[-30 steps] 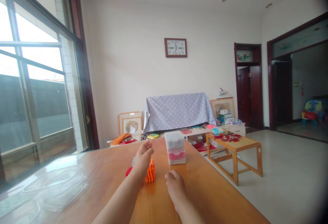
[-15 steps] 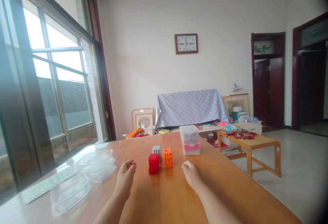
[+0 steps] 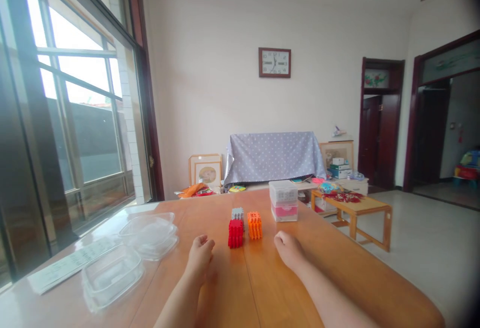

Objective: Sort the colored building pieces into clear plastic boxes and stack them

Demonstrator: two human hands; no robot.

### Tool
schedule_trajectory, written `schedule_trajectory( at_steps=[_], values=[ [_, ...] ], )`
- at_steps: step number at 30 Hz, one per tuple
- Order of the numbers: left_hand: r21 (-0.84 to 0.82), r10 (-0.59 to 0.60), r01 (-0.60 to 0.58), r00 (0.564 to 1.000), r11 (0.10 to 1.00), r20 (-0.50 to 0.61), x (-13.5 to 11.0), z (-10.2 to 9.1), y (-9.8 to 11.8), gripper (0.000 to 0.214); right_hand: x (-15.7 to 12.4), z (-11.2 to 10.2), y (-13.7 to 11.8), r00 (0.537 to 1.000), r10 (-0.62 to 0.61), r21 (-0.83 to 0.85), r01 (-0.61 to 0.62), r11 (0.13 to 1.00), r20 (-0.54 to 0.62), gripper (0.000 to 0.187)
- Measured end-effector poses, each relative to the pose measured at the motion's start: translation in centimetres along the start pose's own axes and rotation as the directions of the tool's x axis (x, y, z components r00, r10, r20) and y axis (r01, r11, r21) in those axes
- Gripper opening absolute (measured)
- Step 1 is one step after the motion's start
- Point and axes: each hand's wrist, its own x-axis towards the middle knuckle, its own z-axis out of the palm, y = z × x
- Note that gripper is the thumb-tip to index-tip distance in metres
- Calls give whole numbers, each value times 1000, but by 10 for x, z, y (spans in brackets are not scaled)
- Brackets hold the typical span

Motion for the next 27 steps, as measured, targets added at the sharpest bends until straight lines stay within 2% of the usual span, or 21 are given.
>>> schedule_trajectory(
  at_steps=[3, 6, 9, 13, 20, 27],
  values=[
    [2, -85, 85, 996, 996, 39, -3, 1, 5, 61, -1, 0, -4, 1000, 2, -12, -2, 1000, -6, 18],
    [1, -90, 90, 995, 996, 53, -5, 1, 7, 61, -1, 2, -3, 999, -23, -77, 25, 997, 24, 19],
    [-5, -95, 95, 995, 995, 15, -4, -1, 6, 62, 1, 6, 5, 993, -71, -218, 89, 972, 90, 22],
    [-24, -100, 99, 995, 995, -20, -2, -5, 4, 64, 7, 11, 16, 985, -62, -307, 109, 945, 159, 27],
    [-47, -69, 64, 989, 997, -128, 4, -15, 7, 62, 12, 12, 32, 969, -96, -336, 171, 926, 228, 31],
    [-39, -23, 13, 968, 999, -249, 8, -22, 11, 63, 19, 15, 50, 960, -78, -287, 156, 945, 268, 32]
  ],
)
